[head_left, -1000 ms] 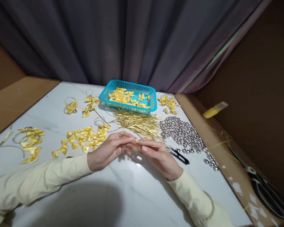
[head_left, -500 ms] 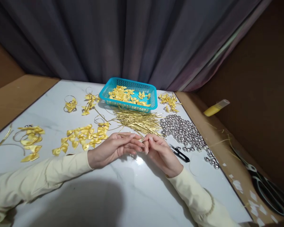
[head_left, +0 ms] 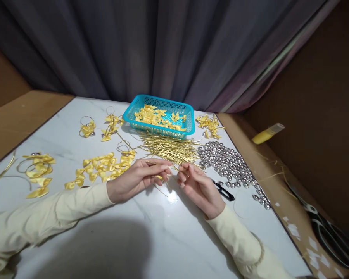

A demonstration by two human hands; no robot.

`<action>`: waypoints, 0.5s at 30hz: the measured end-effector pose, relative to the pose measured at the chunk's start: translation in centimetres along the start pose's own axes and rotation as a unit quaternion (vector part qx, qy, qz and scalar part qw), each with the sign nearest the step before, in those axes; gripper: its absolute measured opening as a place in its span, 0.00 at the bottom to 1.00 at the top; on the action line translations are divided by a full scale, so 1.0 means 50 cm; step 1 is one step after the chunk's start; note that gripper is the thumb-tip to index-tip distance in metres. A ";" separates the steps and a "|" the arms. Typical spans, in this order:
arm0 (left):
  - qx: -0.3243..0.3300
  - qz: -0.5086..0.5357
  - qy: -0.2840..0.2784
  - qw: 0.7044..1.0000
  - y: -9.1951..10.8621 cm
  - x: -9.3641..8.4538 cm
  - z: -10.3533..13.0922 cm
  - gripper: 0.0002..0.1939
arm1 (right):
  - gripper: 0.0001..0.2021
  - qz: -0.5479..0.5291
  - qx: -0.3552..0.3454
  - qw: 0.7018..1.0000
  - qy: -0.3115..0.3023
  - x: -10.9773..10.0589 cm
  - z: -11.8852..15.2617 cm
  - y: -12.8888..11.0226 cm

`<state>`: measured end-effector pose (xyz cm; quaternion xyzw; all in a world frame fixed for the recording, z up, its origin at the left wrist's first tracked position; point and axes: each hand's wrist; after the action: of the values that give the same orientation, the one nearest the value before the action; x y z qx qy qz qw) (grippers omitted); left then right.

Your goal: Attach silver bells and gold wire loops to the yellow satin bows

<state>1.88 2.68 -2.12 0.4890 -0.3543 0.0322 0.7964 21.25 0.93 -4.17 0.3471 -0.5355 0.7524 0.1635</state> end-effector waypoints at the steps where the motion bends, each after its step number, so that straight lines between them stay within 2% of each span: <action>1: 0.001 -0.009 -0.008 1.000 0.002 0.001 0.002 0.09 | 0.06 -0.001 0.004 1.000 0.002 0.000 0.000 0.001; 9: -0.047 -0.031 -0.062 0.996 0.010 0.008 0.013 0.06 | 0.08 -0.001 0.027 1.000 -0.009 0.011 0.007 0.002; 15: -0.060 -0.097 -0.199 0.973 0.004 0.015 0.025 0.19 | 0.09 0.003 0.025 0.999 -0.020 0.010 0.006 0.003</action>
<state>1.70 1.57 -1.21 0.4688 -0.4578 -0.1644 0.7373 20.90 0.53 -3.87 0.3644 -0.5204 0.7591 0.1423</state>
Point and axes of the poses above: each hand's wrist, its own z-axis away from the middle knuckle, its own x-axis out of the palm, y = z × x
